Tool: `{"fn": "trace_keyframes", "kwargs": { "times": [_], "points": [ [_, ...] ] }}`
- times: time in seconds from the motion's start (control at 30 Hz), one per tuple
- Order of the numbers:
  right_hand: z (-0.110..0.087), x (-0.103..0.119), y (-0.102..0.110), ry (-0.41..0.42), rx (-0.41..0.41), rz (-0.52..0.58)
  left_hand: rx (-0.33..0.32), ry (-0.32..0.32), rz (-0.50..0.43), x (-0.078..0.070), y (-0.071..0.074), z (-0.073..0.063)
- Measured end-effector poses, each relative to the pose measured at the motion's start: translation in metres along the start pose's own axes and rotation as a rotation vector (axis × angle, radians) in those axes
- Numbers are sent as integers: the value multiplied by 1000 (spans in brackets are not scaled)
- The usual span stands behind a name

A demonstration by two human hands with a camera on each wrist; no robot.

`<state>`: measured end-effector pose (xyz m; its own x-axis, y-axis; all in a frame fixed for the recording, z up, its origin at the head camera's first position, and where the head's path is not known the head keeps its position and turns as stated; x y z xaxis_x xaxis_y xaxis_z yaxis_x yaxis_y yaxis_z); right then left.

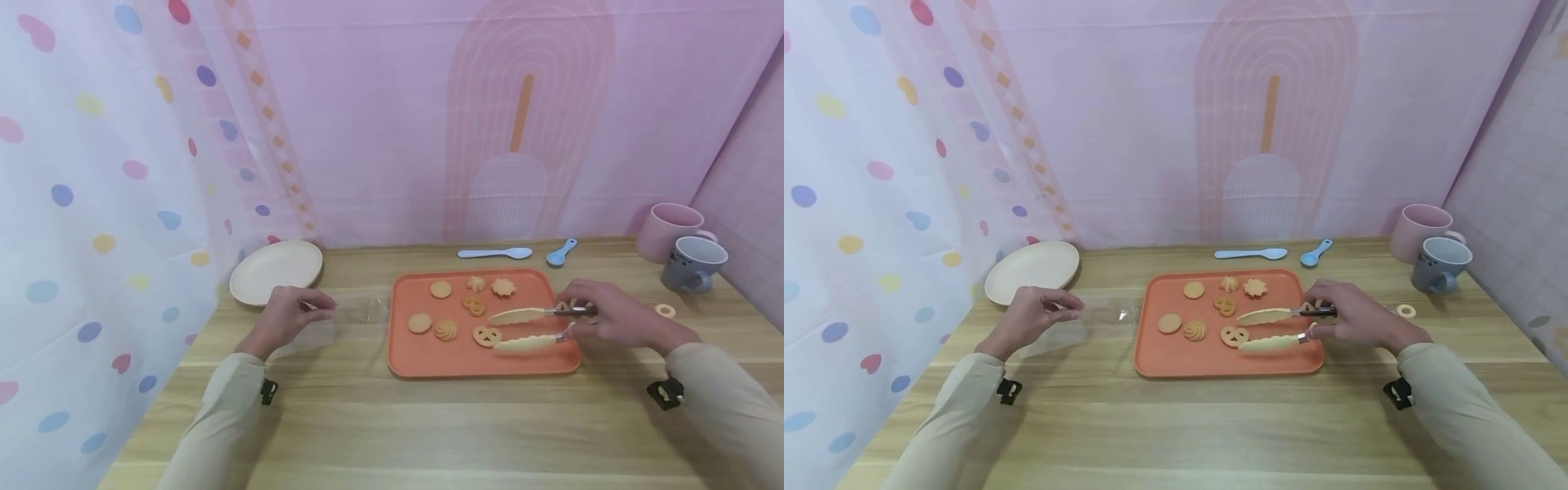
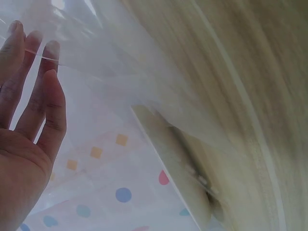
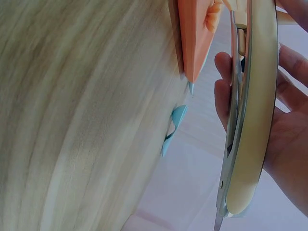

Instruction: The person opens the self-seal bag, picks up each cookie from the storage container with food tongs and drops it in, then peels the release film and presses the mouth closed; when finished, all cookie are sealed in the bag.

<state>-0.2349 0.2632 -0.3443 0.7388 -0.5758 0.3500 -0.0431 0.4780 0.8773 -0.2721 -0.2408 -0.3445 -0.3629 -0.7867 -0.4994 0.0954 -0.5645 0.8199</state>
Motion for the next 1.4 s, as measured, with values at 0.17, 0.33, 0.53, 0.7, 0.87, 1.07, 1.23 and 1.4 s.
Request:
{"fn": "trace_keyframes", "kwargs": {
  "times": [0.17, 0.33, 0.53, 0.7, 0.87, 1.07, 1.23, 1.4],
  "points": [
    [2, -2, -3, -17, 23, -7, 9, 12, 6, 0, 0, -1],
    [5, -2, -2, -23, 23, -13, 5, 6, 6, -1, -1, -1],
    [10, 2, -2, -13, 2, -14, 4, 6, 2, -3, 0, 0],
    [22, 7, -4, 3, -25, 2, -11, -6, 2, -4, -1, 2],
    [40, 15, -9, 23, -44, 85, 3, -7, -4, -5, -3, 2],
    [66, 26, -24, 47, -88, 122, 34, 16, 16, -5, -4, 3],
    [92, 41, -37, 28, -114, 135, 36, 2, 41, -5, -3, 3],
    [116, 57, -50, 25, -122, 155, 28, 0, 61, -4, -3, 5]
  ]
}}
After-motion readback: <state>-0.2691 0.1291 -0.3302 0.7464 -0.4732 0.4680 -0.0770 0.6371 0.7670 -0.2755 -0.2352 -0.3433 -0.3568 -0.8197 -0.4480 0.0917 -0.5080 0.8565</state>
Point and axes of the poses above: each hand's wrist, its own z-axis towards the middle knuckle, its own y-axis out of the back of the hand, x = y × z, the point moved 3 cm from there along z, towards the middle knuckle, and after that the axes turned 11 degrees about y, right-handed, at the moved point
